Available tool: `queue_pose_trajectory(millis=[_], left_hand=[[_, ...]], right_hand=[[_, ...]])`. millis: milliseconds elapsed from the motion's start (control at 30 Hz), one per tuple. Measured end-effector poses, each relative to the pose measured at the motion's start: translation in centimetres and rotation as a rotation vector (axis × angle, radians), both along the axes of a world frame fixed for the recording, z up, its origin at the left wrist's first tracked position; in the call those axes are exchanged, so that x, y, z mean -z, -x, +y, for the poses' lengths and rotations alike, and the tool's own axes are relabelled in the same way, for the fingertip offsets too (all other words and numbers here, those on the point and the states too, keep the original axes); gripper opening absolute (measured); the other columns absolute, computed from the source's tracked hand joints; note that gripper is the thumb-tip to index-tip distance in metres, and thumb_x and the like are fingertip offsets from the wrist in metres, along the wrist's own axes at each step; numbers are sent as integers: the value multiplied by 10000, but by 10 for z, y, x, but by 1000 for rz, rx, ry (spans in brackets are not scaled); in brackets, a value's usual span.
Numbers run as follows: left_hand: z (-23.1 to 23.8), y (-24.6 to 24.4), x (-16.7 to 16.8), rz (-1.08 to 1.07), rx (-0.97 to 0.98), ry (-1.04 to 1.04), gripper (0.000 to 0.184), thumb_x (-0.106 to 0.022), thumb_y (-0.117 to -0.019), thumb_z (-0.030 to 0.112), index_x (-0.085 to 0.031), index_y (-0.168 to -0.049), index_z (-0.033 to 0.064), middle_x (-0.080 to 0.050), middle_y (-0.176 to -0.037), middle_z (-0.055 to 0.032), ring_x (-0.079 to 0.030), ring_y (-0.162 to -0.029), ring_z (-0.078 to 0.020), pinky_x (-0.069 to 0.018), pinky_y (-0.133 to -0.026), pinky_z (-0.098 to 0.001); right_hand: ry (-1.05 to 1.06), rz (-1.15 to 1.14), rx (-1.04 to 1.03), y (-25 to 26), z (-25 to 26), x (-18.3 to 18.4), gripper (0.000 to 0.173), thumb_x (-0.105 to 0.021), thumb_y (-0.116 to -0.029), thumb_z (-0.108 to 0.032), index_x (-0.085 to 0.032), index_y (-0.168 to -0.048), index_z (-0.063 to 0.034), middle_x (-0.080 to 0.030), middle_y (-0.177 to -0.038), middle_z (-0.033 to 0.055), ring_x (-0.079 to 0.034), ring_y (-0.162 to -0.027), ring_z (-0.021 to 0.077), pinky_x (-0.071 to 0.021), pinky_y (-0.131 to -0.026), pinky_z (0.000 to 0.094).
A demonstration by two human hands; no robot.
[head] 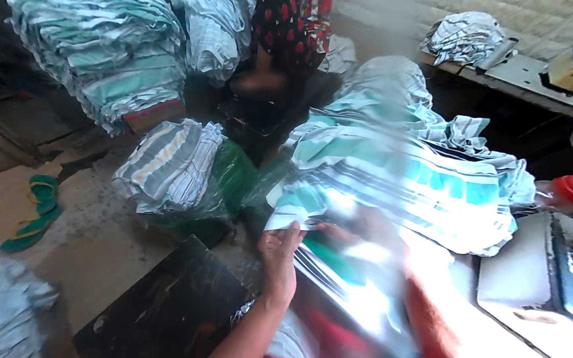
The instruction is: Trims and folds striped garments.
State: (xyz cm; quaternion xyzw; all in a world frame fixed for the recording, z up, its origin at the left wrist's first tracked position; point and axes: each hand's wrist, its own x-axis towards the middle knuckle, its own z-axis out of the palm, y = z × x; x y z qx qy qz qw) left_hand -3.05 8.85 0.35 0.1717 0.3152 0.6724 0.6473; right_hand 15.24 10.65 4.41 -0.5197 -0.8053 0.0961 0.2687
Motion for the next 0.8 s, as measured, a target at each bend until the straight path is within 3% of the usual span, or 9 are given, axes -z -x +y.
queue_pose_trajectory(millis=[233, 333, 433, 800], left_hand=[[0, 0, 0, -5, 9, 6, 160, -589, -930, -139, -564, -1080, -90, -730, -940, -134, -744, -874, -202, -628, -864, -377], [-1, 1, 1, 13, 13, -25, 172, -601, -919, -139, -567, -1080, -91, -726, -948, -127, -738, -883, -200, -623, -873, -377], [-1, 0, 2, 23, 13, -35, 182, -612, -911, -142, -570, -1080, -90, -725, -947, -120, -733, -880, -187, -620, -874, -374], [-1, 0, -1, 6, 8, 13, 184, -601, -916, -150, -557, -1086, -95, -728, -945, -136, -741, -874, -200, -625, -869, -375]], right_hand=[[14, 17, 6, -1, 1, 1, 449, -586, -979, -528, -706, -1051, -101, -708, -833, 38, -655, -703, 130, -528, -611, 376], [67, 54, 4, 3, 3, -2, 465, -612, -985, -484, -719, -1091, -44, -753, -931, 83, -698, -796, 145, -565, -710, 375], [15, 63, -18, 2, 3, 3, 444, -598, -980, -518, -704, -1047, -92, -715, -850, 35, -659, -720, 102, -537, -629, 344], [-7, 18, -10, -3, 2, 2, 443, -597, -966, -528, -708, -1047, -107, -711, -829, 32, -655, -699, 114, -527, -605, 355]])
